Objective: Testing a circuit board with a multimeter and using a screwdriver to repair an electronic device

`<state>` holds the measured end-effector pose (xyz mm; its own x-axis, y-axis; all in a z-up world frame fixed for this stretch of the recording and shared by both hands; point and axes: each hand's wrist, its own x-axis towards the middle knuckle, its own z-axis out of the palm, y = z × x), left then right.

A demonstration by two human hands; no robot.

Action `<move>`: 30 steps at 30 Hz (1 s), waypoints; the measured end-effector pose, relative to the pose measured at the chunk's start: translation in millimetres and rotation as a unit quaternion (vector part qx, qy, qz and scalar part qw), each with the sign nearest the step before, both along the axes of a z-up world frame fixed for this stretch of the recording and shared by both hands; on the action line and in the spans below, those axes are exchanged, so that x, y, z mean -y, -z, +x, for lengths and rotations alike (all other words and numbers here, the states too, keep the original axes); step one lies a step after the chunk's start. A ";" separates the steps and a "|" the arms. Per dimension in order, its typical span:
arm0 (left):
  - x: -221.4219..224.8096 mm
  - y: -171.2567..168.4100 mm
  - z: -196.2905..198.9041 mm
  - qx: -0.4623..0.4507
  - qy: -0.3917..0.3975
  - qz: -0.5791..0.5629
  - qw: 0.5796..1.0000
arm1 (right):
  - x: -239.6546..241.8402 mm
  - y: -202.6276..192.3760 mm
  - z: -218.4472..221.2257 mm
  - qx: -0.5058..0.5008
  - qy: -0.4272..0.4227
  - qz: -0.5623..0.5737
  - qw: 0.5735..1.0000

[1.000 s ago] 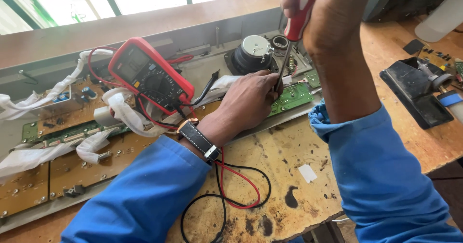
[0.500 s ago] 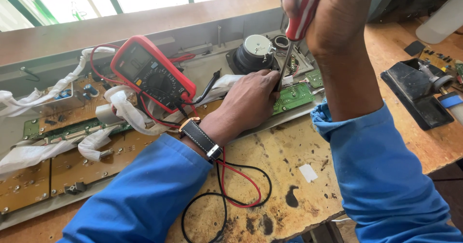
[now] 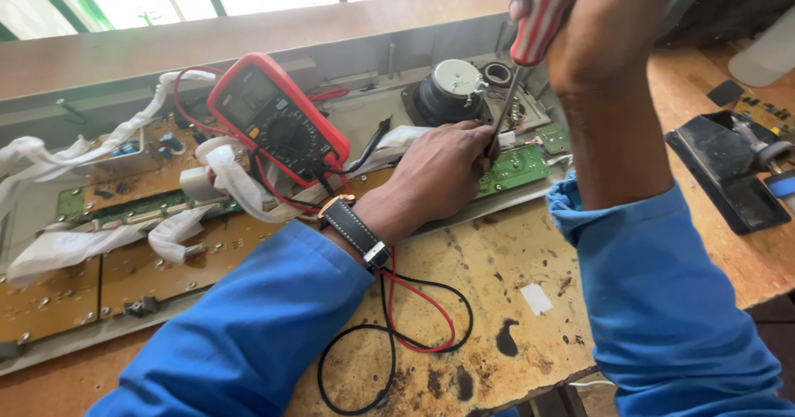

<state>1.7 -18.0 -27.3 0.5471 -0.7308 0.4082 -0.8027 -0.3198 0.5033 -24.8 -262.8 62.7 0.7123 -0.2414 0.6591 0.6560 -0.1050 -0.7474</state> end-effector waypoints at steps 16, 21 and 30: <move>5.1 9.2 4.4 0.029 0.000 -0.013 0.999 | -61.6 -29.9 10.0 -0.027 -0.055 0.014 0.998; 5.0 9.0 4.6 0.033 0.005 -0.027 0.999 | -86.3 -30.5 20.3 -0.034 -0.056 0.050 0.997; 5.5 8.6 3.7 0.039 0.015 -0.012 0.999 | -44.8 -10.9 48.1 -0.033 -0.052 0.149 0.987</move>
